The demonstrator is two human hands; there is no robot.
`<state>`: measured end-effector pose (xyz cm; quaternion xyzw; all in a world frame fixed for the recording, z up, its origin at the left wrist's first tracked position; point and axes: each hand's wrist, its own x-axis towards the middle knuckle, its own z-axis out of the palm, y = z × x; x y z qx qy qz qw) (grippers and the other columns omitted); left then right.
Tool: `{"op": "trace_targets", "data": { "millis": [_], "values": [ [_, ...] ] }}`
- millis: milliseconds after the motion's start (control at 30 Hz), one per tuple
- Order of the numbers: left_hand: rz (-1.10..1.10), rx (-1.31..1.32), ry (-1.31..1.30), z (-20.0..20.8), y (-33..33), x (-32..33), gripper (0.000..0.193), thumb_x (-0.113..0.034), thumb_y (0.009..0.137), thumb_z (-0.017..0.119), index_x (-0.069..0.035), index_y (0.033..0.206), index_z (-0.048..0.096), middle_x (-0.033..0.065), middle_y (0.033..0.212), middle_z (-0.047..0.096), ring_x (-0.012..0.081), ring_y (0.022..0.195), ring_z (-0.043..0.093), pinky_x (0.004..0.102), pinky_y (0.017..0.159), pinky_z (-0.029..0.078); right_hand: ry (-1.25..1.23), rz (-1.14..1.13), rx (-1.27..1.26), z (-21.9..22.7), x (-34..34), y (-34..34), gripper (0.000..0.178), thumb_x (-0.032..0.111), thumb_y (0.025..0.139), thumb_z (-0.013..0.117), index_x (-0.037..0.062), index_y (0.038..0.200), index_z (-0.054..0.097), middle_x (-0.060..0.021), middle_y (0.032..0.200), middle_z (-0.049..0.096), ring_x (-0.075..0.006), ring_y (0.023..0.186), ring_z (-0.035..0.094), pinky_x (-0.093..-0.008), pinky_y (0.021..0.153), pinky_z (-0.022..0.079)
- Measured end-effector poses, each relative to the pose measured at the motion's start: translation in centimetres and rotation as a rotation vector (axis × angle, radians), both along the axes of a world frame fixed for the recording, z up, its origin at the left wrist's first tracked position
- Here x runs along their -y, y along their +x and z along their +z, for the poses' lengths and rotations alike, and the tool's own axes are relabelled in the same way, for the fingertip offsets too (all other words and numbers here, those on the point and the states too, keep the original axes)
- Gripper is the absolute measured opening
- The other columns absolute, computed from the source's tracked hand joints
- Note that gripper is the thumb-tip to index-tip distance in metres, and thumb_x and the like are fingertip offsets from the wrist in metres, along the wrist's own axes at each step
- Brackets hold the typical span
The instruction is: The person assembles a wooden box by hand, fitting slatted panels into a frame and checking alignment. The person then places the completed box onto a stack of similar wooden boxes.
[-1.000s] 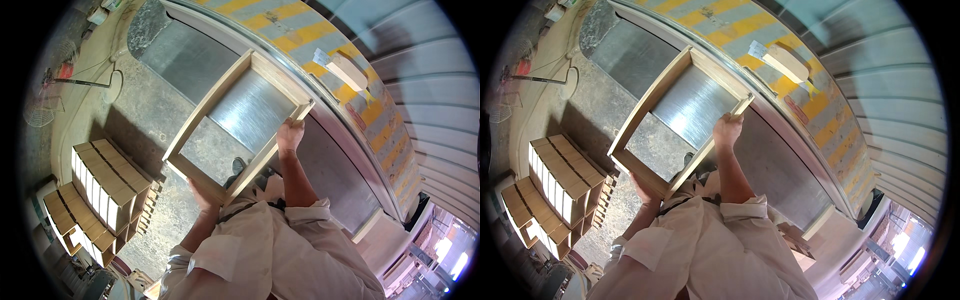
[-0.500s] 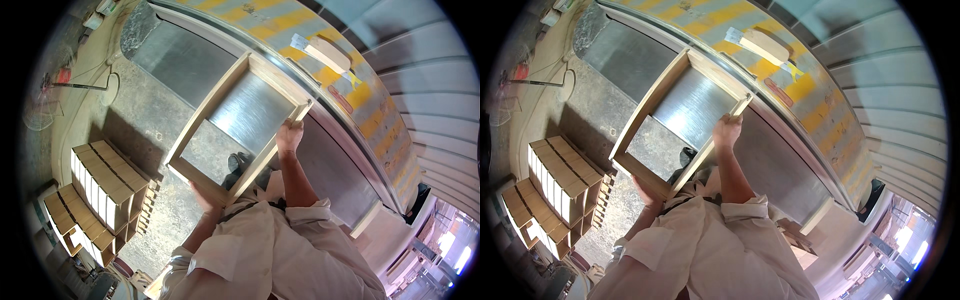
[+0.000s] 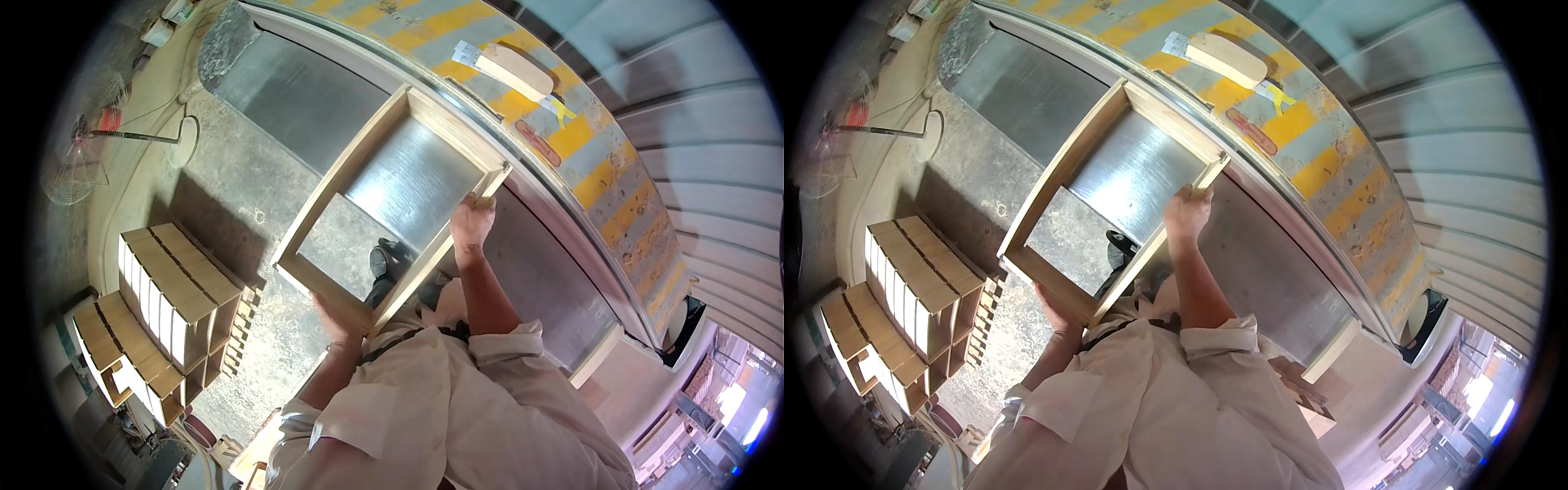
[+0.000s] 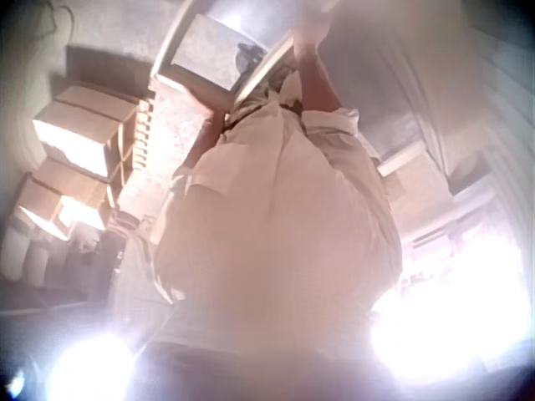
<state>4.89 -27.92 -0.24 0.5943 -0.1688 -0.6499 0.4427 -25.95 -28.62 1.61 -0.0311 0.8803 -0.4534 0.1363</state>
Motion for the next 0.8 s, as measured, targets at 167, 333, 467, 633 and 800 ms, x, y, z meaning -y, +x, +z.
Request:
{"op": "trace_targets", "data": {
  "millis": [167, 333, 467, 633, 800],
  "values": [
    [0.019, 0.008, -0.029, -1.5, 0.8, 0.1, 0.06, -0.052, 0.099, 0.041, -0.003, 0.132, 0.046, 0.0082, 0.12, 0.052, 0.0219, 0.11, 0.049, 0.0353, 0.098, 0.039, 0.016, 0.0, 0.008, -0.7, -0.1, -0.1, 0.047, 0.014, 0.087, 0.05, -0.0084, 0.128, 0.042, -0.0318, 0.104, 0.061, -0.047, 0.096, 0.06, -0.0491, 0.085, 0.047],
    [0.103, 0.044, -0.078, 0.1, -0.9, 0.3, 0.059, -0.053, 0.098, 0.043, -0.003, 0.13, 0.048, 0.0085, 0.118, 0.052, 0.0219, 0.108, 0.05, 0.0357, 0.097, 0.04, 0.028, -0.02, 0.06, 0.2, 0.1, -0.1, 0.047, 0.014, 0.088, 0.05, -0.0083, 0.128, 0.041, -0.0324, 0.105, 0.06, -0.047, 0.097, 0.06, -0.0489, 0.087, 0.046],
    [0.083, -0.001, 0.024, 1.3, -1.3, 0.6, 0.061, -0.054, 0.098, 0.044, -0.004, 0.133, 0.045, 0.0089, 0.123, 0.05, 0.0225, 0.112, 0.048, 0.0363, 0.099, 0.038, -0.036, -0.006, 0.011, -0.1, 0.1, 0.0, 0.045, 0.014, 0.087, 0.05, -0.0084, 0.126, 0.043, -0.0325, 0.104, 0.061, -0.0466, 0.096, 0.06, -0.0489, 0.086, 0.047],
    [0.026, 0.026, 0.03, 0.4, -0.4, 0.5, 0.062, -0.056, 0.096, 0.043, -0.009, 0.136, 0.041, 0.008, 0.124, 0.049, 0.0227, 0.114, 0.047, 0.0375, 0.1, 0.038, 0.006, -0.018, 0.01, 0.0, 0.2, 0.0, 0.044, 0.013, 0.087, 0.05, -0.0094, 0.124, 0.043, -0.032, 0.102, 0.061, -0.0461, 0.096, 0.06, -0.0489, 0.085, 0.047],
    [0.023, 0.056, 0.01, -0.9, 0.2, 0.2, 0.061, -0.057, 0.096, 0.042, -0.01, 0.136, 0.041, 0.0077, 0.125, 0.048, 0.0231, 0.115, 0.047, 0.0379, 0.102, 0.037, -0.027, 0.016, -0.03, 0.0, 0.0, 0.0, 0.044, 0.013, 0.087, 0.05, -0.01, 0.124, 0.043, -0.0318, 0.102, 0.061, -0.0464, 0.095, 0.06, -0.0485, 0.085, 0.047]
  ]
}}
